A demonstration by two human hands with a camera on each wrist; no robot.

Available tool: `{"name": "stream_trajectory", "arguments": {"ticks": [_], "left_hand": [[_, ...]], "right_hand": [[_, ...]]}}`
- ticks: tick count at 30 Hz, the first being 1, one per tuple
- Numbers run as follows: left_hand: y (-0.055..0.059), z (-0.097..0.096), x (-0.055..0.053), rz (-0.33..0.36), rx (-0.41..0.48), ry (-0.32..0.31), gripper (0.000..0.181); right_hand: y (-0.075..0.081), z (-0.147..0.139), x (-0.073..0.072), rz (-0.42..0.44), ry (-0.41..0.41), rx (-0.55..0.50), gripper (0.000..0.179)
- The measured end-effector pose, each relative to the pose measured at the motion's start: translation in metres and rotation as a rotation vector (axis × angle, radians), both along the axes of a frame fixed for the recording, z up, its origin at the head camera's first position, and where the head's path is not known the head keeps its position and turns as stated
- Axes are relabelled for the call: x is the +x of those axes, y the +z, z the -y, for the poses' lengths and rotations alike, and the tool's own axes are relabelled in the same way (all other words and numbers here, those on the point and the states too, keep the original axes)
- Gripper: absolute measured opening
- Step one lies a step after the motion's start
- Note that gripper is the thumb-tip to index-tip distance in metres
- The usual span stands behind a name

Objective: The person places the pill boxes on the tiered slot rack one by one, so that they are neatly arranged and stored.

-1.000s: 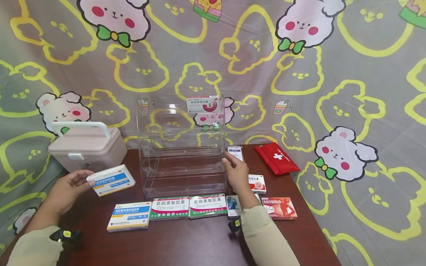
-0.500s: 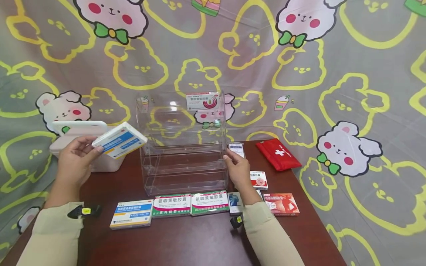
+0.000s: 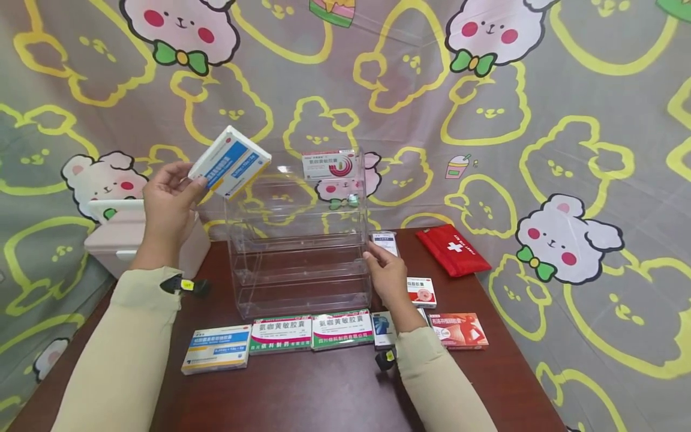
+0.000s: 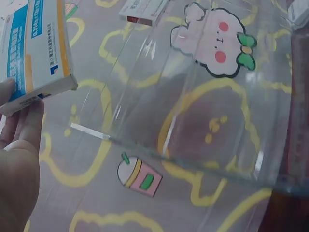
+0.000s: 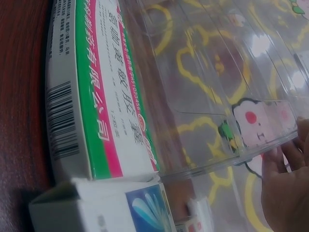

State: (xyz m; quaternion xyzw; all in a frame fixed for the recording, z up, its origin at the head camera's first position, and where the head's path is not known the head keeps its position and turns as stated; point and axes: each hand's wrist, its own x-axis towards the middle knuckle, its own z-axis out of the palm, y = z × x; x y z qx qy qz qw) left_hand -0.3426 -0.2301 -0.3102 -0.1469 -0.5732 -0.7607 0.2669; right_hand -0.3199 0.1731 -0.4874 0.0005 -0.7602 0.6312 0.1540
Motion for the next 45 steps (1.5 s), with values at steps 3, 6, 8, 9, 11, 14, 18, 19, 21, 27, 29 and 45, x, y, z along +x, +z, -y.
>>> {"name": "stream_trajectory", "arguments": {"ticks": [3,6,8,9,11,14,18,19,21,27,29,45], "left_hand": [[0.009,-0.011,-0.013,0.001,-0.028,0.02,0.025],[0.017,-0.02,-0.024,0.024,-0.07,0.043,0.025],[0.022,-0.024,-0.031,0.046,-0.089,0.044,0.025],[0.023,-0.026,-0.034,0.056,-0.103,0.048,0.026],[0.026,-0.028,-0.04,0.066,-0.129,0.054,0.026],[0.029,-0.03,-0.046,0.075,-0.172,0.08,0.027],[0.031,-0.031,-0.053,0.076,-0.196,0.105,0.026],[0.032,-0.031,-0.055,0.077,-0.2,0.115,0.026],[0.033,-0.031,-0.058,0.072,-0.196,0.126,0.026],[0.039,-0.03,-0.065,0.082,-0.273,0.173,0.027],[0.041,-0.029,-0.066,0.101,-0.341,0.195,0.025],[0.058,-0.024,-0.064,0.192,-0.804,0.291,0.037]], "right_hand": [[0.0,0.0,0.0,0.001,-0.004,0.009,0.038],[-0.001,0.0,0.0,0.008,-0.011,0.017,0.038],[0.0,0.001,0.001,0.013,-0.016,0.017,0.038],[0.0,0.001,0.001,0.015,-0.018,0.016,0.038],[0.001,0.002,0.002,0.015,-0.015,0.004,0.038],[0.001,0.002,0.002,0.014,-0.006,0.002,0.038],[0.0,0.001,0.001,0.01,0.0,0.013,0.039],[0.0,0.001,0.001,0.008,0.0,0.016,0.039],[0.001,0.001,0.001,0.002,0.0,0.019,0.039],[0.002,0.001,-0.001,-0.001,-0.007,0.016,0.039],[0.002,0.001,-0.001,0.004,-0.011,0.018,0.039],[0.0,-0.002,0.0,0.006,-0.017,0.007,0.039]]}}
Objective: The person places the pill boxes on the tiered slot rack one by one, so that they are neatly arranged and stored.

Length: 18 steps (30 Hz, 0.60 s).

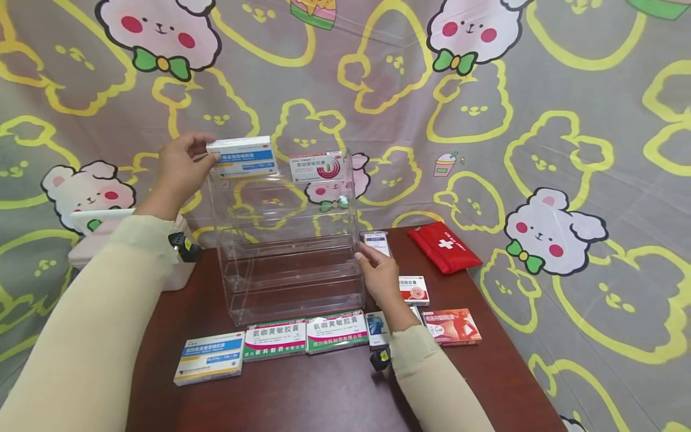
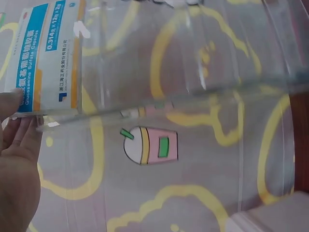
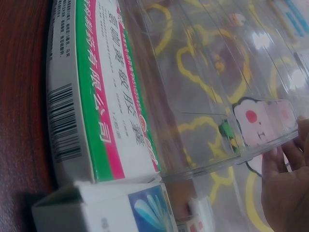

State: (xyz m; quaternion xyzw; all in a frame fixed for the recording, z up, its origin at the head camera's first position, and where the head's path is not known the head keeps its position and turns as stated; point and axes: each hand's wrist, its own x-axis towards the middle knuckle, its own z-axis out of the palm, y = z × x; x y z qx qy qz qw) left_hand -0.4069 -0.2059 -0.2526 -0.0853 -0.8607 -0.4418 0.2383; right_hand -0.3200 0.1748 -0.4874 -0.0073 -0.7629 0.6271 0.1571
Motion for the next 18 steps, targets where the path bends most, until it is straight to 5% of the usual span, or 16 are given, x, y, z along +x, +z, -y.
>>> {"name": "stream_trajectory", "arguments": {"ticks": [18], "left_hand": [[-0.0021,0.0034,-0.0033,0.045,-0.117,-0.005,0.037]], "right_hand": [[-0.0023,-0.0007,-0.0017,-0.003,-0.013,0.023,0.04]]}}
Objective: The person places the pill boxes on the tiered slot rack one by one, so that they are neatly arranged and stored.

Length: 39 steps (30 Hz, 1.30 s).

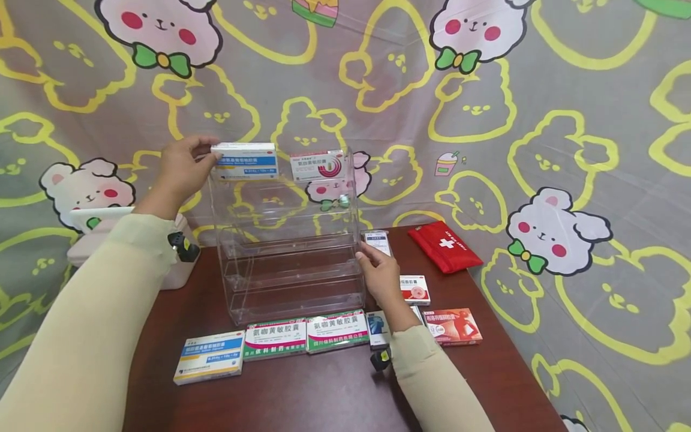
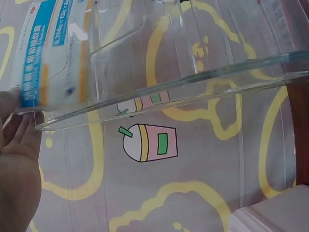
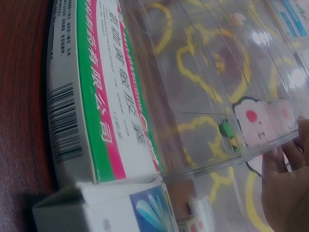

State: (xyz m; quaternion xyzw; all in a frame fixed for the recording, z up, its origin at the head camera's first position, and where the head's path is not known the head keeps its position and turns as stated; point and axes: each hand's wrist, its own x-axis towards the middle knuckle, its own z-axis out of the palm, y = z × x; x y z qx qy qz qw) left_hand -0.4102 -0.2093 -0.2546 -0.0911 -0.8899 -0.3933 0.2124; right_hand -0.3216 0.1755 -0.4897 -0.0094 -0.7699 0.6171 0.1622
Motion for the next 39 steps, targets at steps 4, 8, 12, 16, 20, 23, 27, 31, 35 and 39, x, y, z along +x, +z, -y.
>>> {"name": "stream_trajectory", "arguments": {"ticks": [4,8,12,16,20,23,27,31,35,39], "left_hand": [[0.0008,0.0,0.0002,0.009,-0.027,0.005,0.037],[0.0001,-0.0004,0.0011,0.011,-0.048,0.012,0.036],[-0.0004,-0.0018,0.003,0.007,-0.086,0.016,0.037],[-0.0006,-0.0038,0.0049,0.003,-0.102,0.022,0.037],[-0.0008,-0.0056,0.0058,-0.006,-0.104,0.029,0.037],[-0.0009,-0.0059,0.0056,-0.005,-0.106,0.03,0.037],[-0.0016,-0.0055,0.0051,0.001,-0.109,0.032,0.038],[-0.0031,-0.0048,0.0046,0.002,-0.104,0.036,0.04],[-0.0046,-0.0046,0.0044,0.011,-0.097,0.039,0.043],[-0.0047,-0.0045,0.0052,0.018,-0.064,0.04,0.045]], "right_hand": [[-0.0008,-0.0001,-0.0006,-0.007,-0.005,0.013,0.039],[-0.0026,0.0001,-0.0017,-0.003,-0.005,0.004,0.039],[-0.002,0.001,-0.0013,-0.002,-0.001,-0.013,0.039],[-0.0003,0.002,-0.0006,-0.004,0.006,-0.028,0.039],[0.0003,0.0024,-0.0003,-0.002,-0.004,-0.018,0.038],[-0.0002,0.0027,0.0001,-0.001,-0.011,-0.018,0.037],[-0.0013,0.0034,0.0001,-0.01,-0.015,-0.019,0.037],[-0.001,0.0041,0.0002,-0.016,-0.01,-0.029,0.037],[0.0,0.0037,0.0004,-0.011,-0.003,-0.037,0.037],[0.0004,0.0029,0.0005,-0.007,0.0,-0.04,0.036]]}}
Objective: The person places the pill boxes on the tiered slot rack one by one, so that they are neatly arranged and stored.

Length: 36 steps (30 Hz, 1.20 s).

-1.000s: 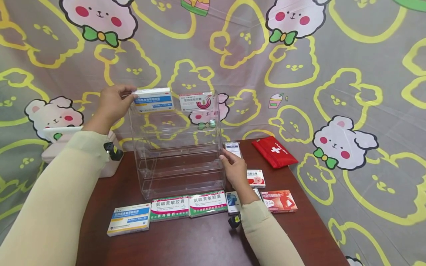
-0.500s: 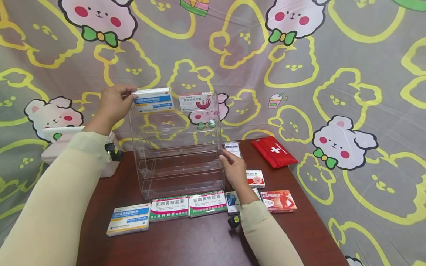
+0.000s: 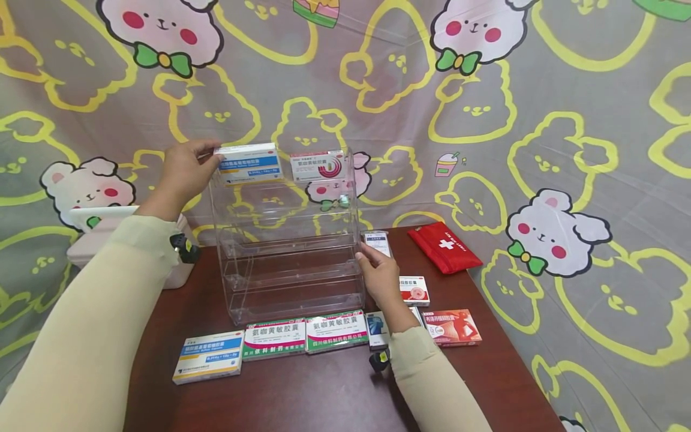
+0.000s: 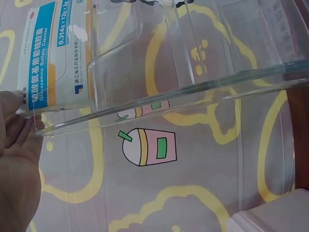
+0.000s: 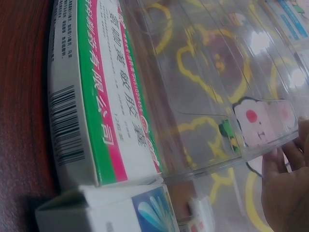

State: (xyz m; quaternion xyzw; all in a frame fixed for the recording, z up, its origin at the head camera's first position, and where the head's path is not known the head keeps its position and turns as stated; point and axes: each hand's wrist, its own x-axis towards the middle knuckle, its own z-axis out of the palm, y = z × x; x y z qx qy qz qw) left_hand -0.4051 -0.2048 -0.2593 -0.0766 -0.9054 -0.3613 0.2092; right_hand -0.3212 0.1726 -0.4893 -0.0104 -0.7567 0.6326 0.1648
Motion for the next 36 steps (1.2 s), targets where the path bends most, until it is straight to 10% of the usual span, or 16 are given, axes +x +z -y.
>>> {"name": "stream_trajectory", "arguments": {"ticks": [8,15,23,28,36], "left_hand": [[-0.002,0.006,0.013,-0.127,0.314,0.035,0.043],[-0.024,0.02,0.051,-0.146,0.334,-0.054,0.041],[-0.097,0.054,0.121,-0.041,0.214,-0.152,0.044],[-0.15,0.083,0.161,0.179,0.057,-0.155,0.058],[-0.214,0.123,0.198,0.389,-0.058,-0.232,0.063]], "right_hand": [[0.001,0.0,0.002,0.005,-0.005,0.021,0.038],[0.004,0.0,0.002,0.015,-0.005,0.024,0.038],[0.004,-0.001,0.001,0.018,0.0,0.002,0.038],[0.003,-0.001,0.001,0.019,0.007,-0.013,0.037],[0.003,0.001,0.0,0.027,0.016,-0.027,0.037]]}}
